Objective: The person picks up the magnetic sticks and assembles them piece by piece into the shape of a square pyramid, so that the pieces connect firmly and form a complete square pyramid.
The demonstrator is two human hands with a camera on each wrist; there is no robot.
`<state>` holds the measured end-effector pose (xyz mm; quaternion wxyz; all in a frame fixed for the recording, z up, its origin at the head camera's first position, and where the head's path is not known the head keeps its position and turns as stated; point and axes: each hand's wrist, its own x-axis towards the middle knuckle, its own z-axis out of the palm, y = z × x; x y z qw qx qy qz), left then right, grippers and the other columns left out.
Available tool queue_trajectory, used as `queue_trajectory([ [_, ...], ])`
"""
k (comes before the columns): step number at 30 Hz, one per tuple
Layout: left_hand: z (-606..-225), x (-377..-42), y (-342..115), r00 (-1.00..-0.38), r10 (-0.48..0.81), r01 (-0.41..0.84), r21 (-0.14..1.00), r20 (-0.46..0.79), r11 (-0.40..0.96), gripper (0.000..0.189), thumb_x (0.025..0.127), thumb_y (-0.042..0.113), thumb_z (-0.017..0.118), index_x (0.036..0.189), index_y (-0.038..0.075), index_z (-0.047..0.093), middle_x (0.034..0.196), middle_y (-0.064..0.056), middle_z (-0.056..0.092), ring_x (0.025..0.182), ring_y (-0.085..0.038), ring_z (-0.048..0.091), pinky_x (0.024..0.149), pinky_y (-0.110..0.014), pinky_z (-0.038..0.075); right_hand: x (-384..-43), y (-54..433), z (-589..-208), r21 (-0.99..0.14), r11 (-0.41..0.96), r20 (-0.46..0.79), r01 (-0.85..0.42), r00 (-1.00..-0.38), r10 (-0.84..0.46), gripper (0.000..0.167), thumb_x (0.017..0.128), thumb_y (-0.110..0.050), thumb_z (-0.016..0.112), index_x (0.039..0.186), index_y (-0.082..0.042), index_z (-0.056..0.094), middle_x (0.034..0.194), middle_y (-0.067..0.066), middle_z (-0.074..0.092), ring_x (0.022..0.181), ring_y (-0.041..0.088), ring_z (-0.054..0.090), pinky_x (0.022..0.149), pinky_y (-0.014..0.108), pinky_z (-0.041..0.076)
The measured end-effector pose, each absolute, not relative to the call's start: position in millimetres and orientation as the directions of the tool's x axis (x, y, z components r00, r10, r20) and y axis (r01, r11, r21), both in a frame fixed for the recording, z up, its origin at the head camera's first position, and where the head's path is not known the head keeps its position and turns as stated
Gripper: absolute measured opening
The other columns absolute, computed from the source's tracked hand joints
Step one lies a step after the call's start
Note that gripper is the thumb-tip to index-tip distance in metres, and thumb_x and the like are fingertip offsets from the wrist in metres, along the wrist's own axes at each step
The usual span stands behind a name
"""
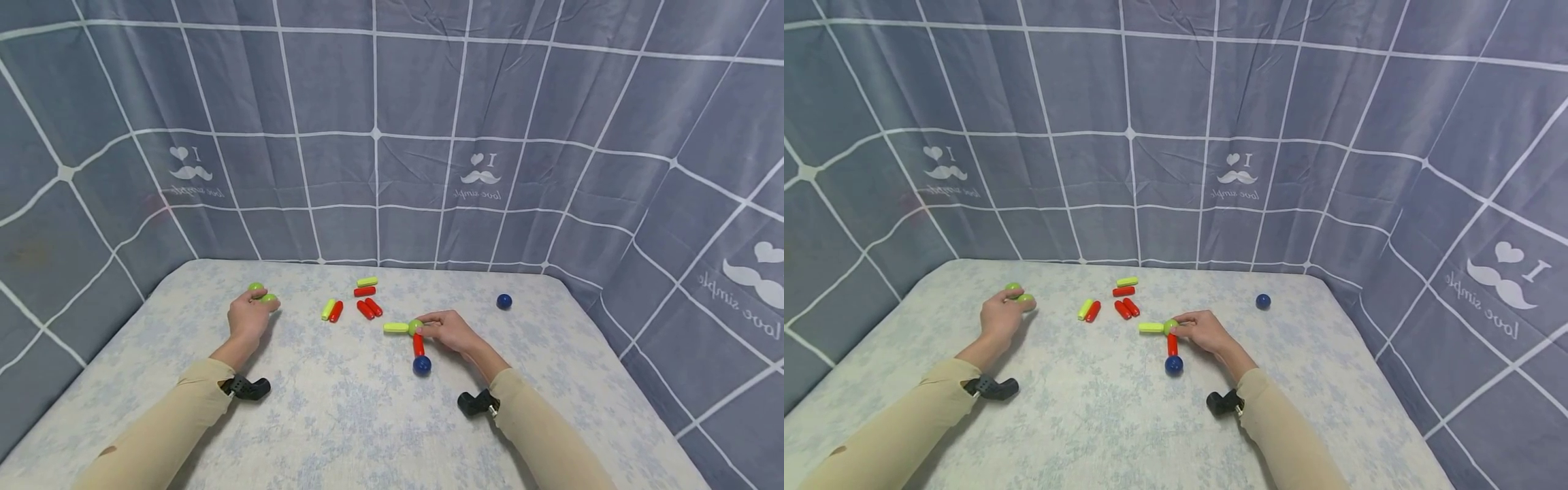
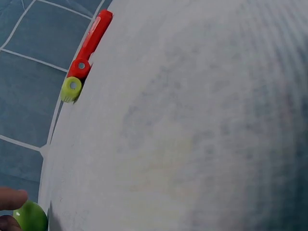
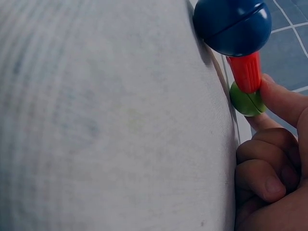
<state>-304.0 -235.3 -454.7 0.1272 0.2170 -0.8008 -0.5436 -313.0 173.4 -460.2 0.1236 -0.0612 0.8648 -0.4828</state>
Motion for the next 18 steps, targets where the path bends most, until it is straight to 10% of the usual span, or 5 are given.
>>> queue_trajectory([
  [9, -454.8, -302.4, -234.6, -0.874, -0.486, -0.222, 0.911, -0.027, 0.348, 0.048, 0.094, 0.015, 0.065, 0.138, 0.000, 0.058, 0.140, -0.027, 0.054, 0.130, -0.041, 0.052, 0.103, -0.050, 0.047, -312.8, 173.8, -460.0, -0.851, 0.525, -0.154, 0.013, -0.962, -0.225, 0.040, 0.088, -0.035, 0.078, 0.122, -0.015, 0.074, 0.059, -0.006, 0.040, 0.050, 0.012, 0.028, 0.050, 0.025, 0.027],
  [18, -454.6, -298.5, -232.1, -0.875, -0.483, -0.221, 0.913, -0.030, 0.343, 0.045, 0.096, 0.019, 0.066, 0.135, -0.002, 0.061, 0.136, -0.026, 0.057, 0.122, -0.040, 0.056, 0.093, -0.047, 0.049, -312.3, 174.5, -459.8, -0.843, 0.538, -0.125, -0.020, -0.965, -0.232, 0.036, 0.088, -0.033, 0.077, 0.119, -0.014, 0.075, 0.121, 0.005, 0.069, 0.078, 0.017, 0.043, 0.067, 0.030, 0.033],
])
